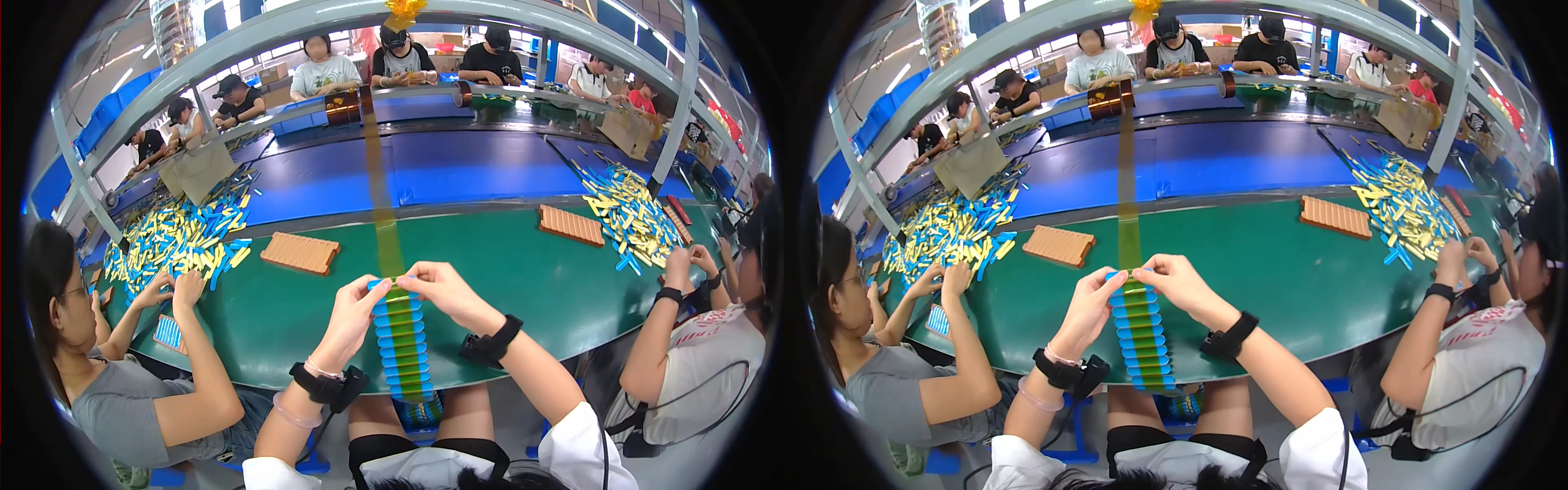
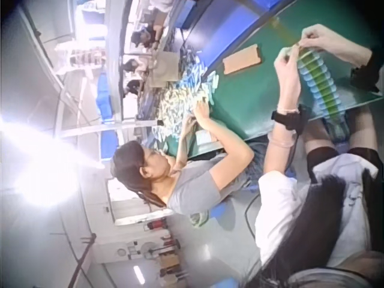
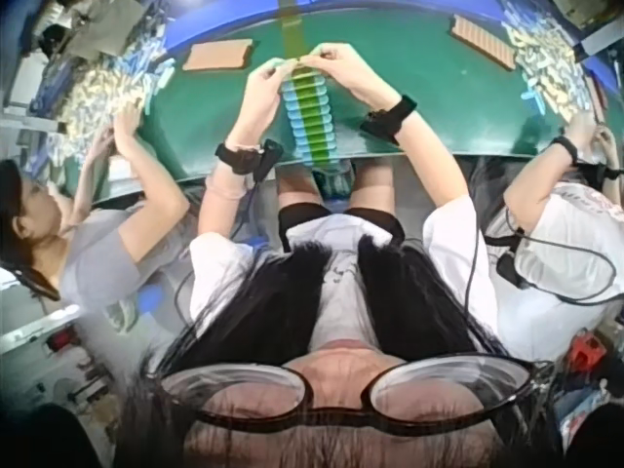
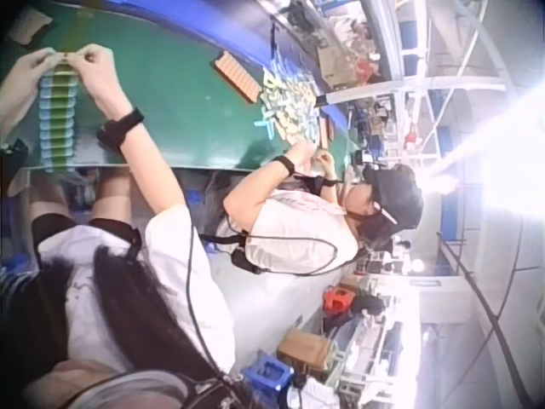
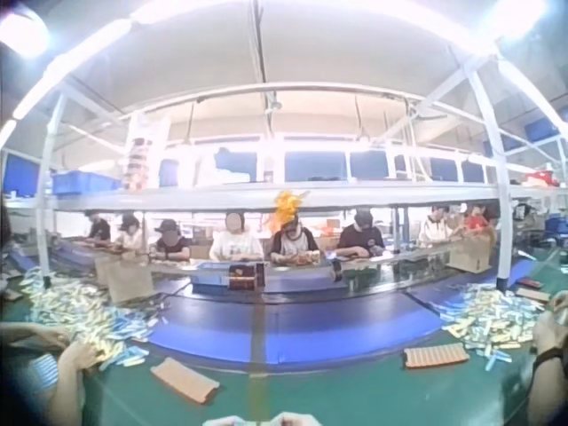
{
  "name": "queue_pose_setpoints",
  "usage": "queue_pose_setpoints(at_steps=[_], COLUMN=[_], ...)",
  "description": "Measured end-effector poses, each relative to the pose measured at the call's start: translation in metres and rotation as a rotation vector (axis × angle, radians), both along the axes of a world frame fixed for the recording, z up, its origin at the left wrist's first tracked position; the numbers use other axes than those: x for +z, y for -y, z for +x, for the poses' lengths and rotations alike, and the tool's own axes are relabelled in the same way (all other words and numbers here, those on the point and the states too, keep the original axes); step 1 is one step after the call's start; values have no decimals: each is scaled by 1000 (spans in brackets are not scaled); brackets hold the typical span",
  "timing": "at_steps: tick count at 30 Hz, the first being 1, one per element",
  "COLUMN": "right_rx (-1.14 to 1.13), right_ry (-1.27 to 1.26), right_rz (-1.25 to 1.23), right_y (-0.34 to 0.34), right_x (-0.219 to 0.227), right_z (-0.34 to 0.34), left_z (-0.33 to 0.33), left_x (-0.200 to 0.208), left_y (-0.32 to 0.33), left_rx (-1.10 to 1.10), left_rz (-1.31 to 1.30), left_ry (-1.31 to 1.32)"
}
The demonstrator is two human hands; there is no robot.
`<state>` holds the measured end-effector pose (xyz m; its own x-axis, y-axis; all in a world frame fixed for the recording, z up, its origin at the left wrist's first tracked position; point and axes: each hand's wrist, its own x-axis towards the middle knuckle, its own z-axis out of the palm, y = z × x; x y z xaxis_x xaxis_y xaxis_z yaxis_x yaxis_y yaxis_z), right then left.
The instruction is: The person is seen assembling small blue and green plastic items onto a central plastic strip on an assembly line.
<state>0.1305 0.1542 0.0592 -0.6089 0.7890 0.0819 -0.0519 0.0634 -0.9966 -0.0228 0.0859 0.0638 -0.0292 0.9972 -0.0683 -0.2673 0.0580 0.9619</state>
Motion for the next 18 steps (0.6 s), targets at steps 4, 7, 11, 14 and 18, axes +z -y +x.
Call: queue_pose_setpoints(at_steps=[4,7,11,14,18], right_rx=[14,104,139,108,79], right_ry=[-74,-23,88,68,-53], right_rz=[-43,-90,-14,-66,-127], right_y=[36,76,97,90,83], right_x=[0,-26,-54,-60,-68], right_z=[15,38,50,48,62], left_z=[9,18,28,29,3], left_x=[-4,-31,-63,-65,-79], left_y=[28,73,106,117,156], left_rx=[-16,-78,-65,84,-76], left_rz=[124,98,15,53,65], left_ry=[-135,-273,-162,-146,-201])
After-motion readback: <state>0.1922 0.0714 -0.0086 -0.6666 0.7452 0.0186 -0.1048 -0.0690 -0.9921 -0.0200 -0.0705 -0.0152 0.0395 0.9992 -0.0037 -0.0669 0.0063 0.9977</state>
